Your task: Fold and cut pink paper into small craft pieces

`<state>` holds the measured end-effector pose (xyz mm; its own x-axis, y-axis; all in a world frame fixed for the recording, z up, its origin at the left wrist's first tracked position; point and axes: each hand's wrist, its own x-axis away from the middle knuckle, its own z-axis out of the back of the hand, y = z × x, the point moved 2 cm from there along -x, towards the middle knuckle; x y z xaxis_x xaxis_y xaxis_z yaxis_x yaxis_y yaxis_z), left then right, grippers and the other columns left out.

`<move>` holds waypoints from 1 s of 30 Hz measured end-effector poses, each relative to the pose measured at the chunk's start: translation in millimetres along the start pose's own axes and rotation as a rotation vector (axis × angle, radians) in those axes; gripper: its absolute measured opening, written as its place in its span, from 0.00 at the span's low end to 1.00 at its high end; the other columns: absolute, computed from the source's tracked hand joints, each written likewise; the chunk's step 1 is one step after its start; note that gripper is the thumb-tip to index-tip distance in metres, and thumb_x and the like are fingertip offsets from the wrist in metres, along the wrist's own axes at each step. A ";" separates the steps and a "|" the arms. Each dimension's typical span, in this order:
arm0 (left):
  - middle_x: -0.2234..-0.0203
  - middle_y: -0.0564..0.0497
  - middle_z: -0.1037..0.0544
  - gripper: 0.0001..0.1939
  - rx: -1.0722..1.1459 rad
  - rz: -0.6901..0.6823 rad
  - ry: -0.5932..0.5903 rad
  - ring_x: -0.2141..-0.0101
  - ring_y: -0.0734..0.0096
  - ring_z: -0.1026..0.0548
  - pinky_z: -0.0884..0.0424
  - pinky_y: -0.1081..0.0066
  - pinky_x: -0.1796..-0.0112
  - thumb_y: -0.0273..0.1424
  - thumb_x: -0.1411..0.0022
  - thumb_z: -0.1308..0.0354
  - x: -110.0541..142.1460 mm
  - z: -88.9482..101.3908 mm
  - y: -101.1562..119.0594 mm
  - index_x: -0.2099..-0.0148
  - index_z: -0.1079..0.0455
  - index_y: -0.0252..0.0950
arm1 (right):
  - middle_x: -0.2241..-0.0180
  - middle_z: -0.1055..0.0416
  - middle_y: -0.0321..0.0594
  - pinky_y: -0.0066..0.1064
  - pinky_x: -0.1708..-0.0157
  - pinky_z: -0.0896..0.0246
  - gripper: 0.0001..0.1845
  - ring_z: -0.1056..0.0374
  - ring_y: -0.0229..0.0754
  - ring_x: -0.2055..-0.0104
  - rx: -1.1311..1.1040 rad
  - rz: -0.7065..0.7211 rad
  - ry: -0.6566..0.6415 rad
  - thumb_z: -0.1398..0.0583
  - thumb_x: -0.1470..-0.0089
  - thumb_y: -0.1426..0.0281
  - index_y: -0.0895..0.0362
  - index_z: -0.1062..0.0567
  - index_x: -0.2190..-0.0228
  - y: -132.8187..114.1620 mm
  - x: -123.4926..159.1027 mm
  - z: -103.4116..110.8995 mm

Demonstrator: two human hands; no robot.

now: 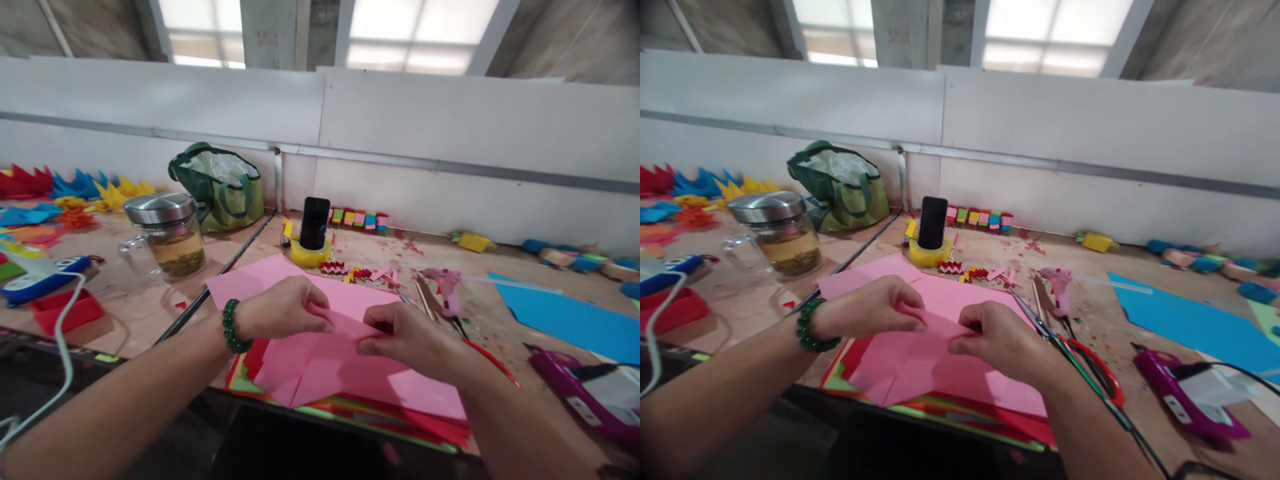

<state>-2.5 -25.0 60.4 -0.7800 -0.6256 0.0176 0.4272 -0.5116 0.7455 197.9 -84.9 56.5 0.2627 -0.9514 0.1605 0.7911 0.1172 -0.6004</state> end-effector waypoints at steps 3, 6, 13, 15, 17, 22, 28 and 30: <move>0.85 0.60 0.42 0.14 0.157 0.006 -0.077 0.81 0.80 0.44 0.50 0.76 0.80 0.37 0.45 0.41 -9.6 -4.5 -6.4 0.77 0.35 0.33 | 0.80 0.42 0.28 0.25 0.79 0.55 0.12 0.48 0.33 0.77 -0.031 0.044 0.067 0.38 0.51 0.61 0.57 0.31 0.77 -1.6 -4.1 0.5; 0.86 0.60 0.43 0.14 0.249 0.038 -0.115 0.82 0.81 0.46 0.51 0.76 0.81 0.37 0.48 0.40 -16.4 -7.2 -15.5 0.77 0.36 0.33 | 0.80 0.41 0.29 0.25 0.78 0.54 0.11 0.48 0.32 0.77 -0.141 0.096 0.110 0.39 0.49 0.63 0.57 0.29 0.76 -0.3 -12.6 -4.5; 0.83 0.58 0.36 0.14 0.259 0.089 -0.082 0.79 0.79 0.39 0.47 0.76 0.79 0.40 0.50 0.36 -33.1 -9.5 -36.9 0.72 0.30 0.32 | 0.82 0.42 0.30 0.26 0.79 0.56 0.14 0.49 0.32 0.78 -0.218 0.096 0.135 0.41 0.48 0.63 0.59 0.27 0.78 15.6 -33.8 -16.7; 0.81 0.57 0.32 0.14 0.210 0.087 -0.053 0.77 0.76 0.35 0.44 0.76 0.78 0.39 0.50 0.36 -38.0 -9.1 -40.9 0.70 0.28 0.33 | 0.82 0.42 0.30 0.26 0.80 0.57 0.14 0.49 0.32 0.78 -0.196 0.087 0.160 0.41 0.48 0.62 0.59 0.28 0.79 21.5 -38.5 -19.2; 0.75 0.54 0.26 0.13 0.161 0.067 -0.022 0.72 0.71 0.29 0.37 0.74 0.73 0.38 0.50 0.36 -42.6 -9.8 -44.9 0.65 0.25 0.33 | 0.82 0.42 0.30 0.26 0.80 0.57 0.15 0.49 0.32 0.78 -0.181 0.078 0.173 0.42 0.48 0.63 0.58 0.29 0.80 26.9 -42.7 -22.0; 0.52 0.43 0.26 0.29 -0.163 -0.009 0.232 0.52 0.56 0.30 0.34 0.61 0.52 0.32 0.51 0.34 -46.0 -18.4 -56.1 0.45 0.32 0.35 | 0.78 0.31 0.33 0.26 0.76 0.50 0.12 0.39 0.36 0.75 -0.095 -0.006 0.195 0.43 0.47 0.64 0.57 0.25 0.77 39.7 -52.2 -30.2; 0.57 0.44 0.25 0.13 -0.592 -0.443 0.129 0.56 0.61 0.30 0.35 0.61 0.54 0.25 0.36 0.50 -39.9 -42.1 -51.8 0.52 0.28 0.37 | 0.75 0.26 0.36 0.27 0.74 0.49 0.10 0.35 0.38 0.72 0.133 -0.140 0.263 0.44 0.48 0.67 0.55 0.24 0.74 50.0 -59.6 -36.2; 0.61 0.45 0.24 0.13 -0.602 -0.478 0.044 0.59 0.63 0.29 0.34 0.64 0.56 0.23 0.35 0.52 -40.0 -46.9 -51.6 0.54 0.28 0.35 | 0.75 0.26 0.36 0.28 0.73 0.48 0.09 0.35 0.38 0.72 0.147 -0.144 0.262 0.43 0.48 0.67 0.55 0.24 0.74 49.7 -60.0 -36.9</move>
<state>28.0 -1.2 -10.0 -0.9287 -0.2727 -0.2511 0.2337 -0.9566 0.1743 201.1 -32.6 -11.9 0.0064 -0.9998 0.0170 0.8862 -0.0022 -0.4632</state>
